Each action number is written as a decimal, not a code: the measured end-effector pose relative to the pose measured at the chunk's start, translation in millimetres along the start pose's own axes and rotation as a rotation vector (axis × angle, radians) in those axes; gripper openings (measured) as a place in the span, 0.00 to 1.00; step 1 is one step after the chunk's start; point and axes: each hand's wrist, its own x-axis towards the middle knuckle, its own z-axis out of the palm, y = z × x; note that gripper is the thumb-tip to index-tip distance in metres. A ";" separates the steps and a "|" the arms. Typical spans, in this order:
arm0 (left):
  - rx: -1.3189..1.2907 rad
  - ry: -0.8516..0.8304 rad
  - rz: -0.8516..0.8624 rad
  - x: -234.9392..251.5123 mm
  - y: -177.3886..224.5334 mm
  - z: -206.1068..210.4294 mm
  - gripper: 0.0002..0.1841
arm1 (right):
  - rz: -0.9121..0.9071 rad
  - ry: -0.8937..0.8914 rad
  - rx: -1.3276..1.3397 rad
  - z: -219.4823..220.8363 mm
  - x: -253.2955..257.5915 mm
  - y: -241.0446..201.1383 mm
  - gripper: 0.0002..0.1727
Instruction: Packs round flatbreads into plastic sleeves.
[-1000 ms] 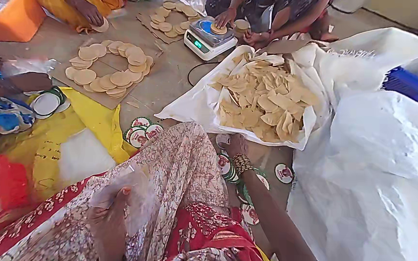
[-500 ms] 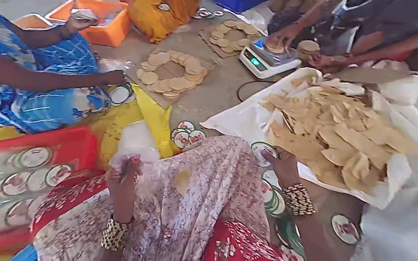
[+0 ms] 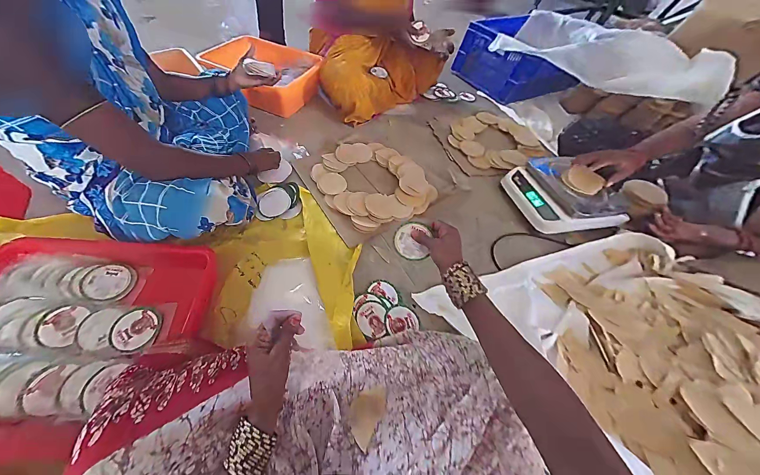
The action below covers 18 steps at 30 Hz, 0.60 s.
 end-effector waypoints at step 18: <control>-0.097 -0.071 -0.210 4.0 -14.2 3.3 0.08 | -0.062 -0.327 -0.841 108.9 174.8 0.1 0.58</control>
